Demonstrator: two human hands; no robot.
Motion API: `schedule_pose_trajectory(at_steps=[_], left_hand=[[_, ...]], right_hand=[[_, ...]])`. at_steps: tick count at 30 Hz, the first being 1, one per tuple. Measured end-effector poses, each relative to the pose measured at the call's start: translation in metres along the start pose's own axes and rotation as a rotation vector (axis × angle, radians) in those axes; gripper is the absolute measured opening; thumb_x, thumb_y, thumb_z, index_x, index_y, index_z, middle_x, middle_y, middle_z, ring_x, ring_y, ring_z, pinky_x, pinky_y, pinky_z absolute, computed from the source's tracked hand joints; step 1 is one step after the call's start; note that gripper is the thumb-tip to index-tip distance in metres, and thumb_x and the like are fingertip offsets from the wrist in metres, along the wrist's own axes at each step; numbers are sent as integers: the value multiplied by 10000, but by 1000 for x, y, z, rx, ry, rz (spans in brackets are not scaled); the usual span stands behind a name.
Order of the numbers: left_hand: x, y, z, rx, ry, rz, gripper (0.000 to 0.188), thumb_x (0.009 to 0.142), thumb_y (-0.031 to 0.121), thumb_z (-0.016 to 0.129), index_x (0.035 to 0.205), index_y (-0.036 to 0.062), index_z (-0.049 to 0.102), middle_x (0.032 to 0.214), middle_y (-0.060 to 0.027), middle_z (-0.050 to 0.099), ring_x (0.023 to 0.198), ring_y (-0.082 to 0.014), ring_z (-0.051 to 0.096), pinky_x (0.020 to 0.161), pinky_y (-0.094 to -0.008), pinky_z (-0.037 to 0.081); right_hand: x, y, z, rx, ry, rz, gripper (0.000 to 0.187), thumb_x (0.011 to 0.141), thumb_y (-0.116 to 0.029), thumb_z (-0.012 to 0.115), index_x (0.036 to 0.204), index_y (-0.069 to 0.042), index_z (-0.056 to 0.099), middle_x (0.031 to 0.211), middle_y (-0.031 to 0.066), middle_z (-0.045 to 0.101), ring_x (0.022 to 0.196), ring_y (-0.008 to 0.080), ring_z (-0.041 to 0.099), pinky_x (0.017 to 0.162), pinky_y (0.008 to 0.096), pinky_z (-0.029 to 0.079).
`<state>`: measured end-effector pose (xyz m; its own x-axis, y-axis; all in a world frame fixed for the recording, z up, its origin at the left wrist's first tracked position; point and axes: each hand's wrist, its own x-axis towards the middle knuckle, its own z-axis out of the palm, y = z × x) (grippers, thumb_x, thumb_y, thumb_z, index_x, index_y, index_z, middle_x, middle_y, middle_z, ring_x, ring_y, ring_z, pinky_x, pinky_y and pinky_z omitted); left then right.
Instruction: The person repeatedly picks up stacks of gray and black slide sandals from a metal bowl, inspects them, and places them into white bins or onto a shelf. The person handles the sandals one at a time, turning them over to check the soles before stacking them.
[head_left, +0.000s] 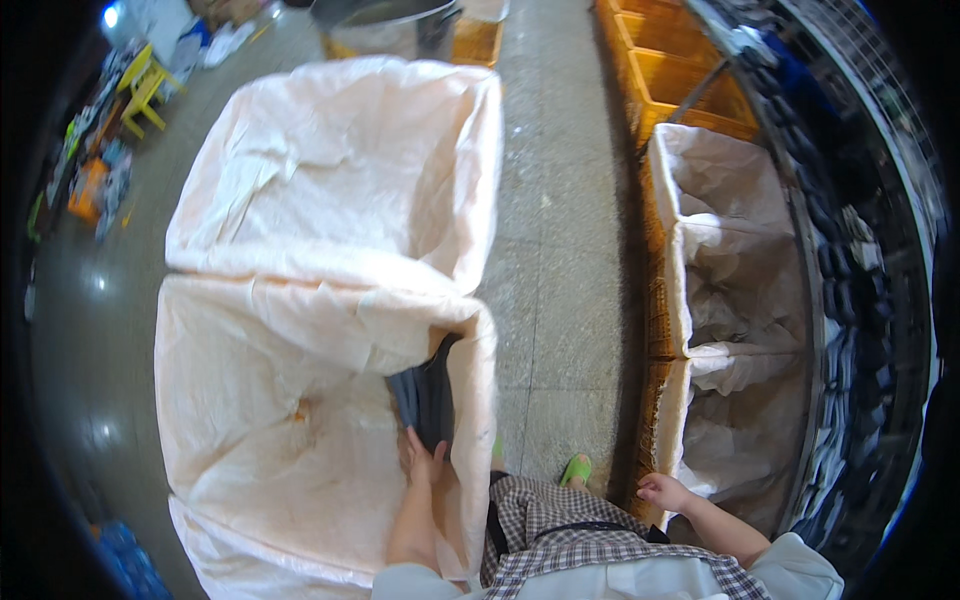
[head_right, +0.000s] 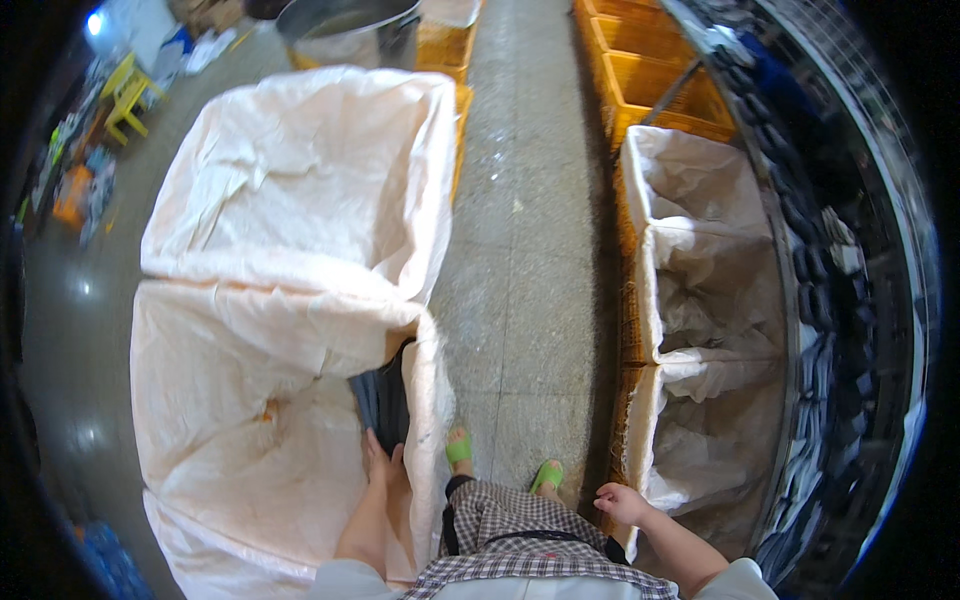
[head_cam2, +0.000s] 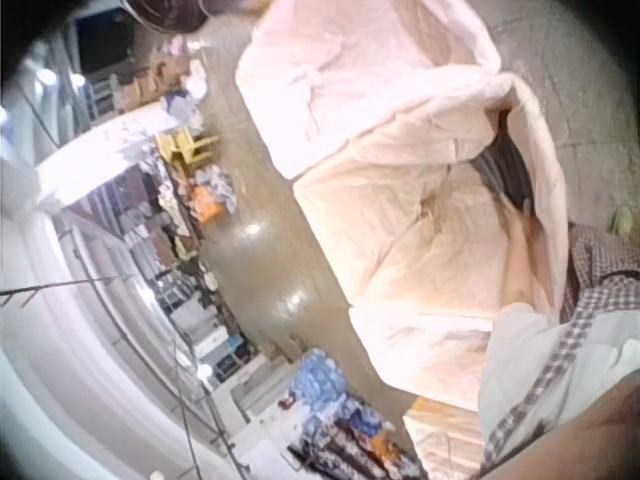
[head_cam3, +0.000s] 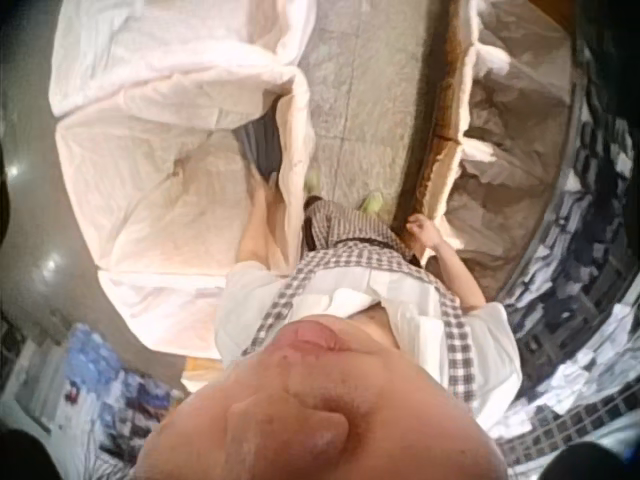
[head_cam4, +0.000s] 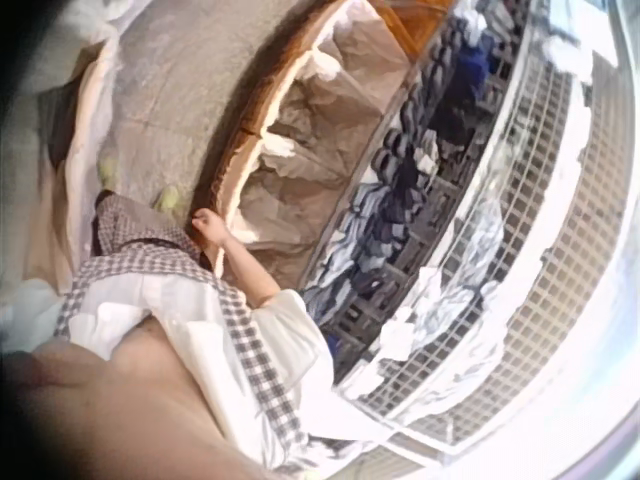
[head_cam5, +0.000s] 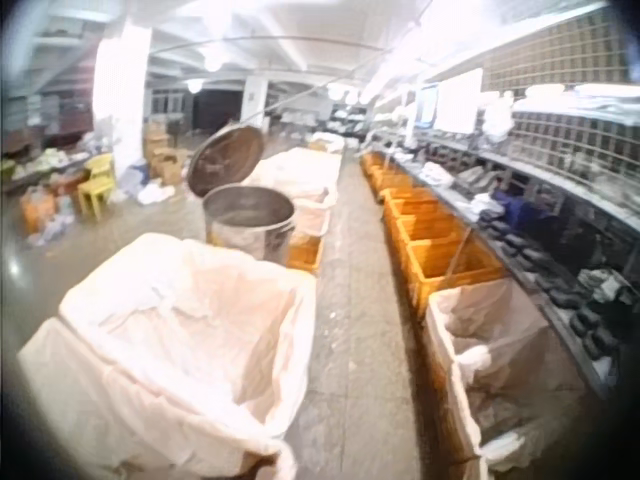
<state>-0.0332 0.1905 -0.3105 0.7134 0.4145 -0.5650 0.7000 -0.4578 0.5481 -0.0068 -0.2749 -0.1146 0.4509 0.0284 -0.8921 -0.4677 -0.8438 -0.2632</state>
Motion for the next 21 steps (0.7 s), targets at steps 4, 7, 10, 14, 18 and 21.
schedule_pose_trajectory(at_steps=[4, 7, 10, 14, 18, 21], left_hand=[[-2, 42, 8, 42, 186, -129, 811, 866, 430, 531, 1423, 19, 107, 1369, -272, 320, 1231, -408, 371, 1033, -417, 314], [-8, 68, 2, 145, 250, -21, 783, 865, 418, 541, 1405, 15, 142, 1361, -266, 330, 1227, -405, 372, 1032, -422, 314], [-10, 107, -7, 273, 327, 168, 756, 863, 406, 550, 1388, 11, 178, 1354, -261, 340, 1224, -401, 374, 1030, -426, 313], [-29, 168, -20, 343, 493, 398, 719, 860, 390, 563, 1364, 6, 225, 1344, -254, 352, 1220, -396, 376, 1029, -432, 312], [-61, 240, -36, 344, 636, 653, 683, 858, 374, 576, 1341, 0, 272, 1334, -246, 365, 1216, -392, 378, 1027, -438, 311], [-95, 293, -38, 307, 717, 865, 656, 856, 362, 586, 1323, -4, 307, 1326, -241, 375, 1213, -388, 380, 1026, -442, 311]], right_hand=[[-3, -12, 6, -44, 95, -185, 364, 858, -332, 585, 1046, -21, 588, 932, 156, 639, 838, 268, 617, 745, 368, 491], [-11, -21, 6, -218, 112, -312, 355, 862, -369, 543, 987, -39, 580, 903, 192, 614, 833, 336, 594, 731, 420, 475], [-38, -23, 0, -69, 177, -361, 326, 849, -321, 553, 1034, -52, 544, 972, 144, 606, 859, 306, 590, 745, 413, 467], [-94, -9, -36, 46, 529, -555, 284, 838, -265, 566, 1027, -55, 541, 947, 121, 593, 891, 260, 578, 775, 388, 465], [-170, 44, -85, 276, 1280, -645, 225, 814, -172, 597, 995, -42, 567, 950, 110, 586, 902, 244, 566, 809, 363, 459], [-231, 132, -135, 443, 1758, -444, 175, 807, -64, 576, 979, -31, 569, 958, 61, 566, 937, 187, 541, 837, 324, 444]])
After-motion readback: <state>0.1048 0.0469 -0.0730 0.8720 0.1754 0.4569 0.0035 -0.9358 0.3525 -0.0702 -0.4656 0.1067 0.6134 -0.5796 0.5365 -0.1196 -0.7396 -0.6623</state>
